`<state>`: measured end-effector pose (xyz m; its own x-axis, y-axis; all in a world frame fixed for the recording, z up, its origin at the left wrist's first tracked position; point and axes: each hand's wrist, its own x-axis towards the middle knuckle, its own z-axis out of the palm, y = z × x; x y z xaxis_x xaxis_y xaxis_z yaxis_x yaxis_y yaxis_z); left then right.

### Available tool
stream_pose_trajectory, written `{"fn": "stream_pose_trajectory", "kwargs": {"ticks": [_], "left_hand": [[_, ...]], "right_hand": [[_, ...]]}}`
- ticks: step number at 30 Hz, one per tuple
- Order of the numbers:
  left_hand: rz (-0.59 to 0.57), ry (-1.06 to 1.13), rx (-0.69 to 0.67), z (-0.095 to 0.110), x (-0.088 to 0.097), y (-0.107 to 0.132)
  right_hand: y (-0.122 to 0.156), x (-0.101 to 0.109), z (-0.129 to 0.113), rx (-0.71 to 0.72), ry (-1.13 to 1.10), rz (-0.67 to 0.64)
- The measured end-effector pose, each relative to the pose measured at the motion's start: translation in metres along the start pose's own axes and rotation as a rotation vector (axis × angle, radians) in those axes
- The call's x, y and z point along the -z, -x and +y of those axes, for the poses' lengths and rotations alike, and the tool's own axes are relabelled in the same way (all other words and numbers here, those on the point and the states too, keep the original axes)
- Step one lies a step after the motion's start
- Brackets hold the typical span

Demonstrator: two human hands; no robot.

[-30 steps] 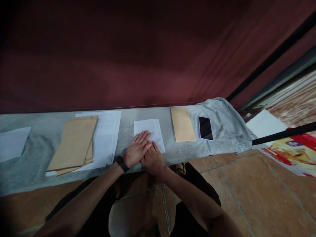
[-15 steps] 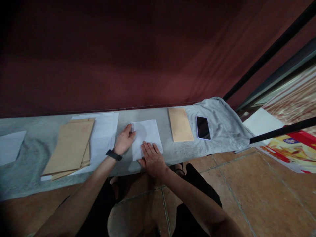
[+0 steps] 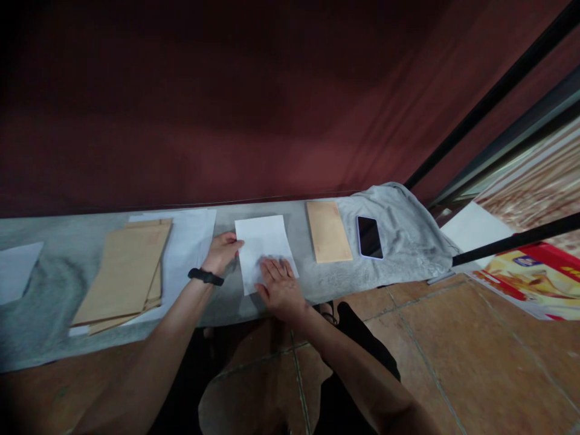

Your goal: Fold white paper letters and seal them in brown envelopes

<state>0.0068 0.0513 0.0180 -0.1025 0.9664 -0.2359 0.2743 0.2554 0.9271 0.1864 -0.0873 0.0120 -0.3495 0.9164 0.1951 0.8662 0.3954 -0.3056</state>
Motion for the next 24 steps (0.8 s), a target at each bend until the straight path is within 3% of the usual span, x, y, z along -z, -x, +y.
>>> {"fn": "stream_pose_trajectory", "kwargs": {"ticks": [5, 10, 17, 21, 24], "left_hand": [[0.009, 0.365, 0.166, 0.014, 0.013, 0.015], [-0.090, 0.517, 0.339, 0.009, 0.005, 0.046], [-0.233, 0.576, 0.430, -0.006, 0.004, 0.072], [-0.462, 0.496, 0.470, -0.011, 0.012, 0.087], [-0.551, 0.275, 0.314, -0.009, 0.012, 0.098]], "right_hand": [[-0.015, 0.023, 0.020, -0.117, -0.029, 0.092], [-0.026, 0.023, 0.025, -0.142, -0.045, 0.115], [-0.036, 0.004, 0.018, -0.131, -0.069, 0.076], [-0.043, -0.002, 0.019, -0.173, -0.069, 0.052], [-0.053, -0.006, 0.022, -0.210, -0.083, 0.061]]}}
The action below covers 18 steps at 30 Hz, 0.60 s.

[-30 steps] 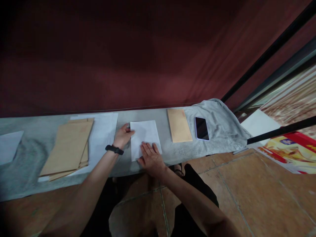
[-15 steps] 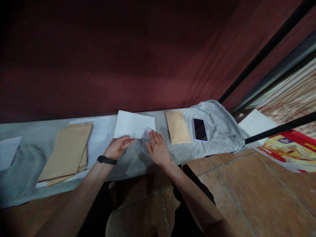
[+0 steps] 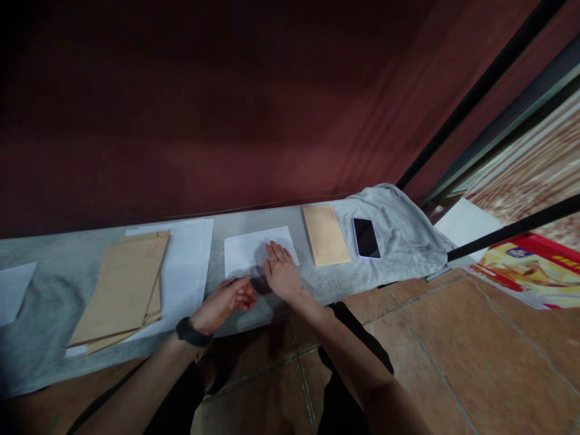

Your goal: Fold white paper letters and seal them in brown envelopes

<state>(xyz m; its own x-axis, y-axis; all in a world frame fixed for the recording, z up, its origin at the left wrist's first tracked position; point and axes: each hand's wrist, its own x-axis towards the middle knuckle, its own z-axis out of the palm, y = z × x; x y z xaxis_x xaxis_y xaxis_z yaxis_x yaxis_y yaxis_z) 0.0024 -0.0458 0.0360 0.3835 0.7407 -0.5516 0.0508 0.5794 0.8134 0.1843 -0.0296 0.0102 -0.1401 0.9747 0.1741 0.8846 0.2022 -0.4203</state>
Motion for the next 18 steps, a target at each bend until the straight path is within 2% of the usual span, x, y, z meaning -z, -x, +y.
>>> {"fn": "stream_pose_trajectory", "kwargs": {"ticks": [1, 3, 5, 6, 7, 9, 12, 18], "left_hand": [[0.030, -0.117, -0.093, 0.001, -0.003, 0.000], [0.167, -0.386, -0.359, 0.006, -0.009, -0.005], [0.329, -0.671, -0.642, 0.010, -0.015, -0.019], [0.373, -0.811, -0.728, 0.012, -0.017, -0.028], [0.399, -0.932, -0.754, 0.012, -0.018, -0.038], [0.480, -1.103, -0.661, 0.009, -0.019, -0.058], [0.524, -1.254, -0.558, 0.003, -0.017, -0.077], [0.579, -1.369, -0.561, -0.002, -0.006, -0.081]], "right_hand": [[-0.004, -0.002, 0.000, -0.007, -0.006, 0.007], [-0.013, -0.007, -0.001, 0.012, -0.008, 0.009], [-0.020, -0.015, -0.004, 0.068, 0.017, -0.009], [-0.023, -0.019, -0.006, 0.096, 0.037, -0.023], [-0.025, -0.024, -0.007, 0.115, 0.062, -0.033], [-0.029, -0.031, -0.009, 0.117, 0.112, -0.036], [-0.033, -0.036, -0.005, 0.107, 0.169, -0.016], [-0.041, -0.028, 0.017, -0.031, 0.212, 0.036]]}}
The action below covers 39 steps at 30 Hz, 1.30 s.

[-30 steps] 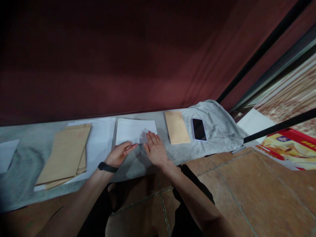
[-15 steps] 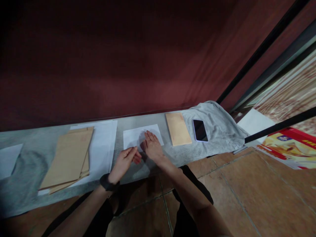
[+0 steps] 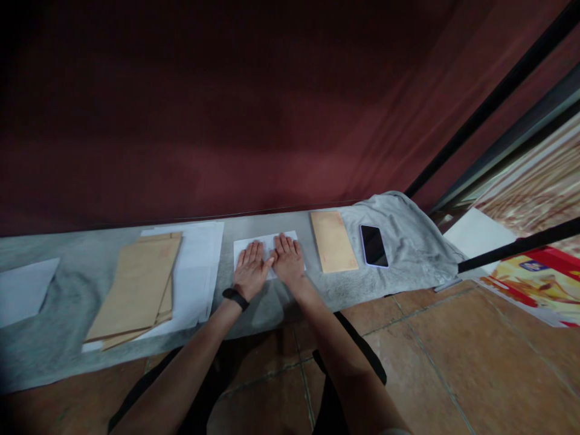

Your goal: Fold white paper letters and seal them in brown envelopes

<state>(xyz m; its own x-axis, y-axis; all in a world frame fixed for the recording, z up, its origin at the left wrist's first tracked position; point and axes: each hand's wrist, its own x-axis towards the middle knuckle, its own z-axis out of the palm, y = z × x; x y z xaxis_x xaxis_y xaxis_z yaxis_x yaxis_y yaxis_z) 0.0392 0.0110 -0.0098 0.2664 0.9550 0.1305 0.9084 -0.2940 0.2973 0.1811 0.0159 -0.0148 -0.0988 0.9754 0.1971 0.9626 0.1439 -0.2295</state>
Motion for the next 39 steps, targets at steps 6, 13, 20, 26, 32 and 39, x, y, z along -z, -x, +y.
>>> {"fn": "stream_pose_trajectory", "kwargs": {"ticks": [6, 13, 20, 26, 32, 39], "left_hand": [[0.013, -0.087, 0.070, -0.019, 0.003, -0.001], [0.023, -0.118, 0.027, -0.018, 0.009, 0.011], [-0.088, -0.106, -0.114, -0.008, 0.016, 0.022], [-0.090, -0.080, -0.123, -0.006, 0.014, 0.016], [-0.107, -0.056, -0.117, 0.005, 0.005, 0.000], [-0.097, -0.127, -0.117, -0.003, 0.001, -0.010]], "right_hand": [[0.005, 0.004, 0.019, -0.115, 0.017, 0.092], [0.011, 0.040, 0.028, -0.311, -0.015, -0.013], [0.016, 0.054, 0.031, -0.430, -0.007, -0.185], [0.020, 0.057, 0.033, -0.398, 0.014, -0.128], [-0.003, 0.034, 0.004, -0.009, -0.136, -0.036], [-0.016, -0.001, -0.018, 0.039, -0.092, -0.053]]}}
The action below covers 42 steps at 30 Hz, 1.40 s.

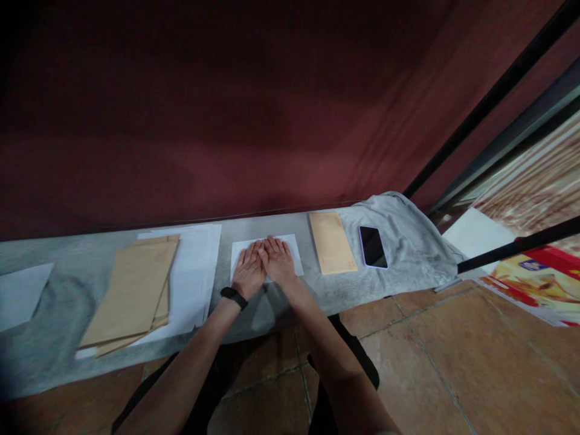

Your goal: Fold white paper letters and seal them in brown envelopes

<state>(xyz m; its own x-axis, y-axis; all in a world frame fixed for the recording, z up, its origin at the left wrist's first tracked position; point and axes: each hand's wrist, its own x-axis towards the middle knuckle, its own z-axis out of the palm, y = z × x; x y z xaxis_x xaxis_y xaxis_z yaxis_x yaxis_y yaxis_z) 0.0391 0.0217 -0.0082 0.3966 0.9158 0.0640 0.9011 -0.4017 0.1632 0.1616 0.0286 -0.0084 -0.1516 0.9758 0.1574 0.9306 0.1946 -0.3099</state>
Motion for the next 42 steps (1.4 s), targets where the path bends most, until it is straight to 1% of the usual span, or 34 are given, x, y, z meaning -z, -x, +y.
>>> {"fn": "stream_pose_trajectory", "kwargs": {"ticks": [5, 8, 10, 13, 16, 18, 20, 22, 25, 28, 31, 32, 34, 36, 38, 40, 41, 42], "left_hand": [[0.040, -0.013, 0.097, -0.013, 0.000, 0.003], [0.055, -0.014, 0.121, -0.022, 0.000, 0.008], [0.067, -0.016, 0.129, -0.027, 0.001, 0.012], [0.082, -0.021, 0.147, -0.032, 0.002, 0.018], [0.105, -0.024, 0.155, -0.031, 0.005, 0.024], [0.107, -0.005, 0.118, -0.026, 0.006, 0.028], [0.086, 0.029, 0.057, -0.016, 0.006, 0.032], [0.058, 0.053, 0.002, -0.005, 0.006, 0.036], [0.052, 0.061, -0.071, 0.013, 0.008, 0.040], [0.108, 0.083, -0.124, 0.028, 0.014, 0.043], [0.203, 0.174, -0.065, 0.037, 0.025, 0.040], [0.230, 0.238, -0.030, 0.038, 0.029, 0.038], [0.280, 0.442, 0.074, 0.037, 0.040, 0.031], [0.346, 0.756, 0.223, 0.033, 0.052, 0.022], [0.463, 1.157, 0.391, 0.030, 0.064, 0.014], [0.576, 1.587, 0.500, 0.027, 0.074, 0.009], [0.607, 1.782, 0.536, 0.027, 0.077, 0.007], [0.614, 1.951, 0.567, 0.026, 0.079, 0.007]], "right_hand": [[0.004, 0.000, 0.016, -0.105, 0.071, 0.048], [0.010, 0.004, 0.023, -0.157, 0.118, 0.070], [0.015, 0.012, 0.026, -0.199, 0.145, 0.071], [0.022, 0.029, 0.030, -0.283, 0.161, 0.052], [0.028, 0.048, 0.034, -0.406, 0.135, -0.003], [0.031, 0.057, 0.037, -0.484, 0.099, -0.066], [0.033, 0.062, 0.041, -0.534, 0.048, -0.120], [0.033, 0.062, 0.045, -0.566, -0.051, -0.134], [0.028, 0.062, 0.052, -0.558, -0.329, -0.106], [0.022, 0.066, 0.052, -0.482, -0.648, -0.071], [0.016, 0.077, 0.042, -0.362, -1.053, 0.015], [0.015, 0.081, 0.037, -0.318, -1.161, 0.043], [0.015, 0.089, 0.028, -0.260, -1.275, 0.076], [0.015, 0.092, 0.023, -0.268, -1.341, 0.096], [0.017, 0.090, 0.024, -0.379, -1.360, 0.149], [0.020, 0.082, 0.027, -0.539, -1.358, 0.187], [0.022, 0.077, 0.028, -0.599, -1.383, 0.163], [0.023, 0.072, 0.028, -0.635, -1.435, 0.102]]}}
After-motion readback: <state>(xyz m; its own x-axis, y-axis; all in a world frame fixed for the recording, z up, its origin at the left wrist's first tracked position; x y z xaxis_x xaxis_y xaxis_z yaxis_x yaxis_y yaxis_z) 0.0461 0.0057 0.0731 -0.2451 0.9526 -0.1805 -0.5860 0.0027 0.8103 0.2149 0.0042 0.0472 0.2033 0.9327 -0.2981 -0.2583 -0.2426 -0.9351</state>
